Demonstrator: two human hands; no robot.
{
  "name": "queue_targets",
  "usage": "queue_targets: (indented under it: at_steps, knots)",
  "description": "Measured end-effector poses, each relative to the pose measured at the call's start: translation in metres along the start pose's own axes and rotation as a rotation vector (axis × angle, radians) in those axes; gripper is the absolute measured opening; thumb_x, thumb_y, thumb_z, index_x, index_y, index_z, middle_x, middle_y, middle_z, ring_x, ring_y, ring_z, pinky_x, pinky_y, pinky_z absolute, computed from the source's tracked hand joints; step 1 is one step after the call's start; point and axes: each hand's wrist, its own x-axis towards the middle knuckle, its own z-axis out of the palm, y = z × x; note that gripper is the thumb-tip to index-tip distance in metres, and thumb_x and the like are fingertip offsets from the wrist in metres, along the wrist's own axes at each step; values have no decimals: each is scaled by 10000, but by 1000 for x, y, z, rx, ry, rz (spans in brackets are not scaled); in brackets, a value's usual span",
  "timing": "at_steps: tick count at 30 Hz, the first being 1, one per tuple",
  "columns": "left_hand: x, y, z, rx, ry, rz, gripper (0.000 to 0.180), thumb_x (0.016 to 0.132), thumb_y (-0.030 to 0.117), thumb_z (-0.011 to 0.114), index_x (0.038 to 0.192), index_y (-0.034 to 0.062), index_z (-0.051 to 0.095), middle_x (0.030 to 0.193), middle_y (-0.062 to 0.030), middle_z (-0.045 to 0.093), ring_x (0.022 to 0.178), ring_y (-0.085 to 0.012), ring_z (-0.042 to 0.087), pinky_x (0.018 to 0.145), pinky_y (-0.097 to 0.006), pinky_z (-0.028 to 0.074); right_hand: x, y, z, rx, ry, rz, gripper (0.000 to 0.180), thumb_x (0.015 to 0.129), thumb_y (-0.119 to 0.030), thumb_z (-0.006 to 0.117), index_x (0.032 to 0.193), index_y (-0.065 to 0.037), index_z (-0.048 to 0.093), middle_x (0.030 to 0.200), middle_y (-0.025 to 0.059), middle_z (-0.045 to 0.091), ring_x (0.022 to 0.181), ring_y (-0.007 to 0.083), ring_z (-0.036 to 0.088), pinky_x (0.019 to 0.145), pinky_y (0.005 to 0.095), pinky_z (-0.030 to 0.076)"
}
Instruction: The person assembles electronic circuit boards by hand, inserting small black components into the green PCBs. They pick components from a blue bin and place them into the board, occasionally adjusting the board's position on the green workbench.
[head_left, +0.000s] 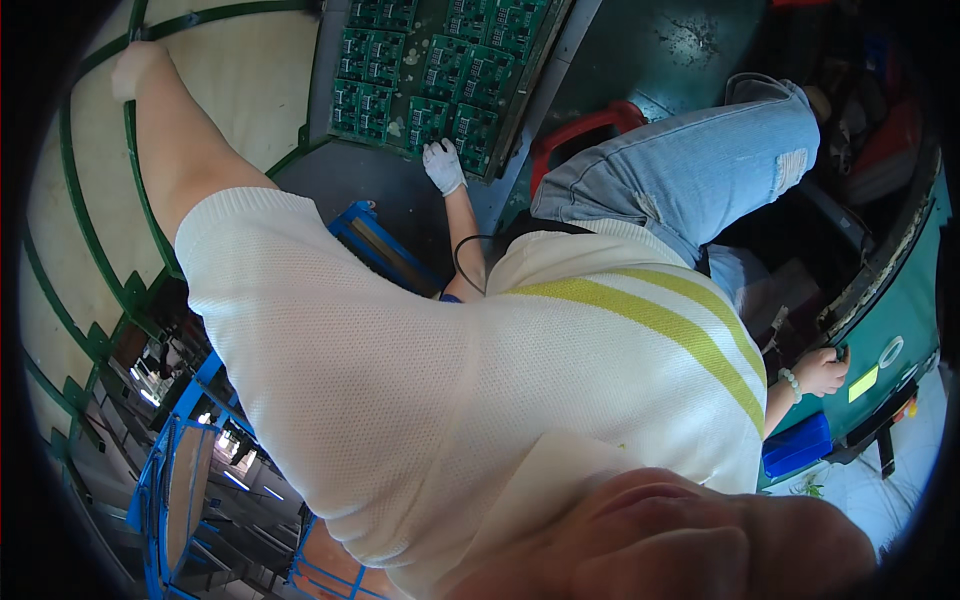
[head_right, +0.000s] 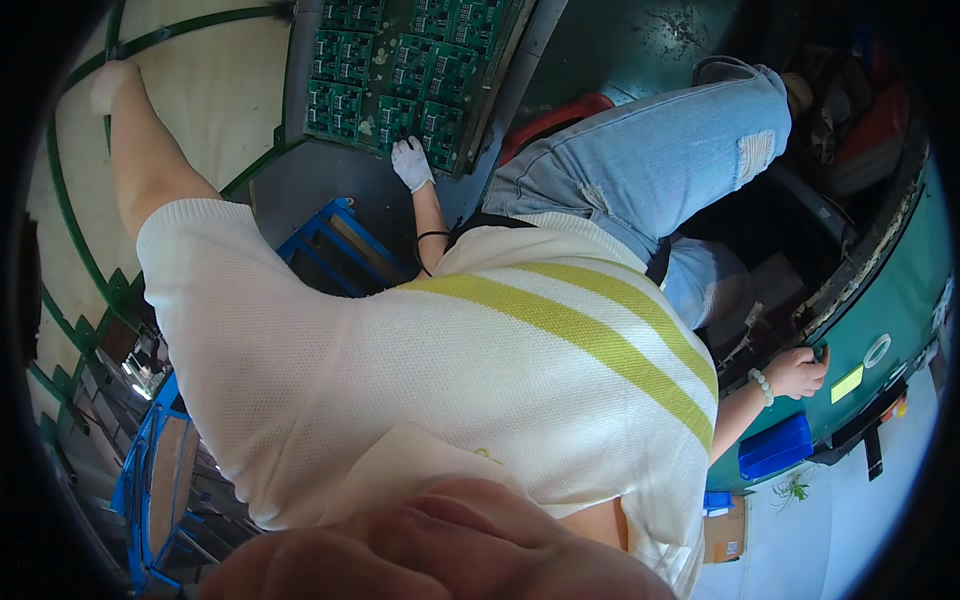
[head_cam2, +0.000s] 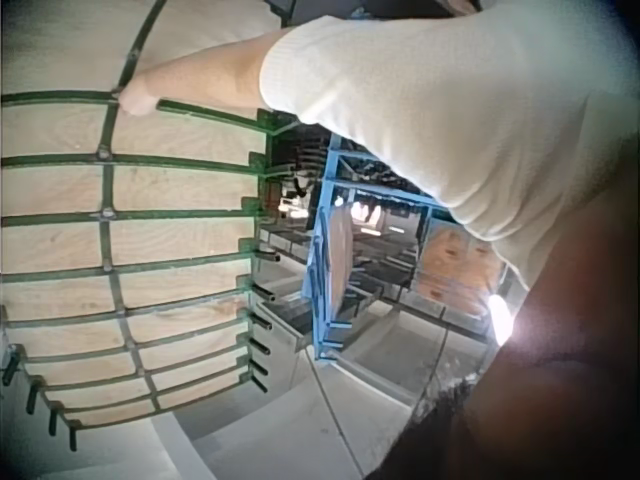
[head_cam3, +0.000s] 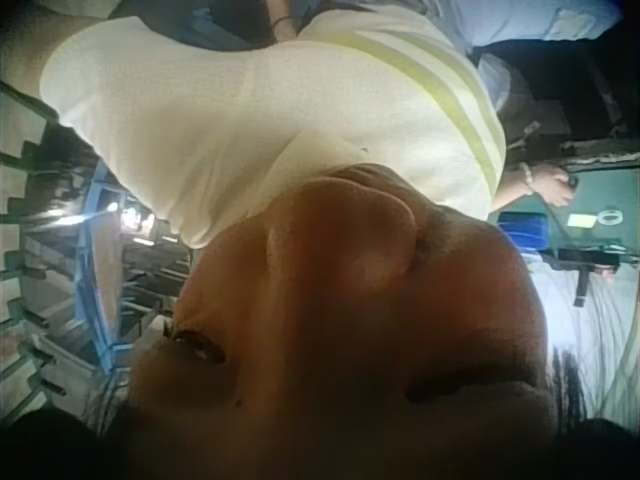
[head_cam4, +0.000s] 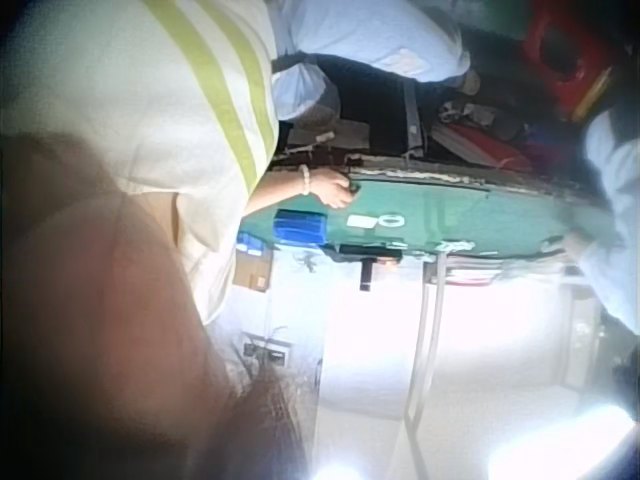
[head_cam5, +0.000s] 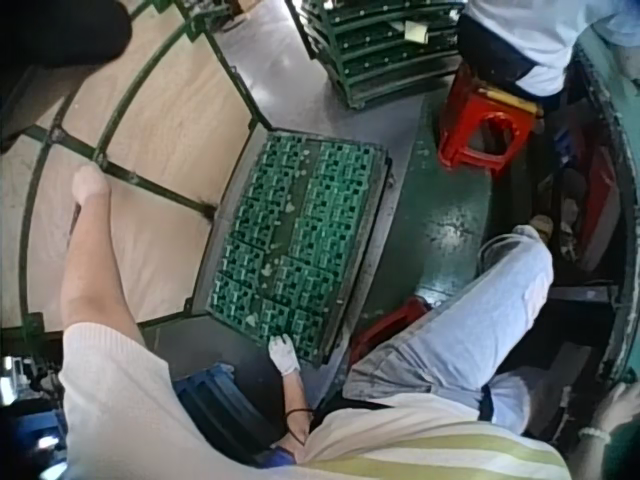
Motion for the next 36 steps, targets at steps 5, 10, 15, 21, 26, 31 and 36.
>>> queue_targets:
  at_steps: [5,10,15,21,26,31,36]
  knots:
    - [3,0,8,-8,14,-4,328,912,280,499,1158,174,688,1215,-74,651,1135,-272,614,851,-405,503,1,1,2,4,4,19,379,858,-329,453,1178,-253,642,1184,131,548,1110,359,470,898,545,374]
    - [2,-3,6,7,8,1,329,915,279,496,1161,173,687,1218,-77,649,1139,-274,611,858,-409,501,1,0,2,-1,5,15,378,858,-329,453,1179,-258,641,1184,131,548,1109,360,472,896,548,375]
    - [-5,1,-1,-14,16,-4,330,914,274,494,1163,171,685,1217,-78,650,1140,-270,612,860,-403,504,-1,-1,-1,-1,-10,52,376,858,-328,453,1178,-265,640,1182,141,546,1106,367,473,896,550,377]
    - [-11,0,-4,-2,15,-18,327,912,272,494,1151,171,693,1214,-78,652,1139,-268,613,865,-397,506,1,-1,2,-1,18,13,375,858,-322,453,1179,-265,639,1171,143,549,1096,371,478,893,549,380]
    - [-10,2,-5,-15,25,-9,324,909,273,500,1146,172,696,1201,-77,658,1142,-264,611,871,-394,507,-1,-3,-2,-11,1,21,373,858,-317,453,1178,-264,639,1171,135,551,1094,367,480,895,550,377]
    - [-11,4,-8,-18,32,-17,318,910,280,504,1138,177,700,1196,-77,661,1141,-264,611,877,-397,508,-1,-1,-1,-10,0,25,372,859,-313,454,1178,-266,639,1169,132,552,1090,365,481,890,545,381]
    - [-10,1,-1,-13,10,-33,317,912,280,504,1138,175,700,1194,-73,662,1139,-258,613,876,-396,508,3,-3,-1,-21,-25,29,372,859,-311,453,1178,-269,640,1178,121,552,1090,353,486,887,538,385]
